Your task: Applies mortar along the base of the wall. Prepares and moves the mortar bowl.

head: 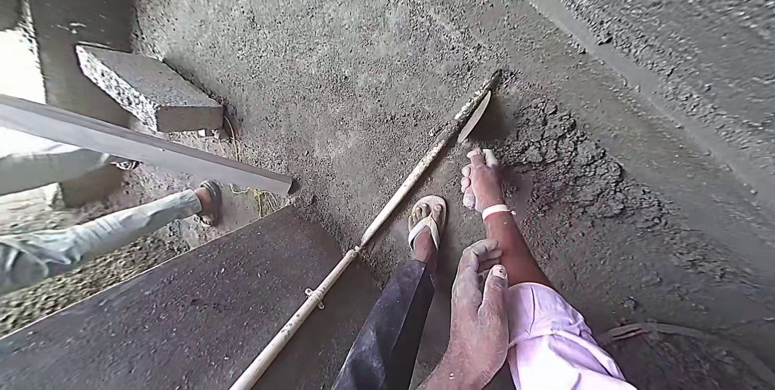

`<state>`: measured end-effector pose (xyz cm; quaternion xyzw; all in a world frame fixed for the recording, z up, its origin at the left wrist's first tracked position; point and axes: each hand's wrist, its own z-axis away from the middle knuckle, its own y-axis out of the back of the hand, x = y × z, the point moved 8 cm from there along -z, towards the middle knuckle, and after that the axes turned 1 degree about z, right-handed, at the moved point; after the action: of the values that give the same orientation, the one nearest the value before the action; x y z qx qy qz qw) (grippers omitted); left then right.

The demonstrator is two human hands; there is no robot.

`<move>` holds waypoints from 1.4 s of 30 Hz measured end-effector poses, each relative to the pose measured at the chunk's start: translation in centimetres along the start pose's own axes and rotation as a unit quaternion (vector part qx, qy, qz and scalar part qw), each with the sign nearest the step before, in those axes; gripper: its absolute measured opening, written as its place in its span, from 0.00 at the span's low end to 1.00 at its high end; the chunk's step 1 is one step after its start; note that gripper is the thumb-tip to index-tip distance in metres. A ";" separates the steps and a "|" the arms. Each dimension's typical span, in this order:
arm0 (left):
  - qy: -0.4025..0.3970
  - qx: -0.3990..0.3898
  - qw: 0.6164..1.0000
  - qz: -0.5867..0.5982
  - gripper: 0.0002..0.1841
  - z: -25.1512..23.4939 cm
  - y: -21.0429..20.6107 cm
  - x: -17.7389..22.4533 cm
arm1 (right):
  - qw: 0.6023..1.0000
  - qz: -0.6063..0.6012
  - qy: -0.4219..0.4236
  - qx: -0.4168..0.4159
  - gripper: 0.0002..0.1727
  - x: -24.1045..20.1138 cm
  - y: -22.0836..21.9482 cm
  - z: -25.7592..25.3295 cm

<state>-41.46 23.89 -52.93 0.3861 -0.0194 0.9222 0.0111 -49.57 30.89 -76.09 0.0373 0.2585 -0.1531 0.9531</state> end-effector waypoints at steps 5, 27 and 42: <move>0.004 -0.002 1.000 0.002 0.22 0.1 0.1 0.0 | 0.998 0.021 -0.006 0.061 0.21 1.2 2.7 0.4; -0.007 -0.051 0.993 -0.107 0.22 4.0 -2.1 -5.9 | 0.974 0.070 -0.062 0.207 0.24 11.9 25.6 9.5; -0.008 -0.030 0.998 -0.055 0.22 3.8 -0.2 -4.9 | 0.993 -0.061 0.051 0.090 0.19 3.4 10.0 4.3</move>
<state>-35.30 23.89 -53.79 0.3931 -0.0256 0.9163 0.0728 -41.59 38.78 -74.13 0.1151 0.2940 -0.2318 0.9201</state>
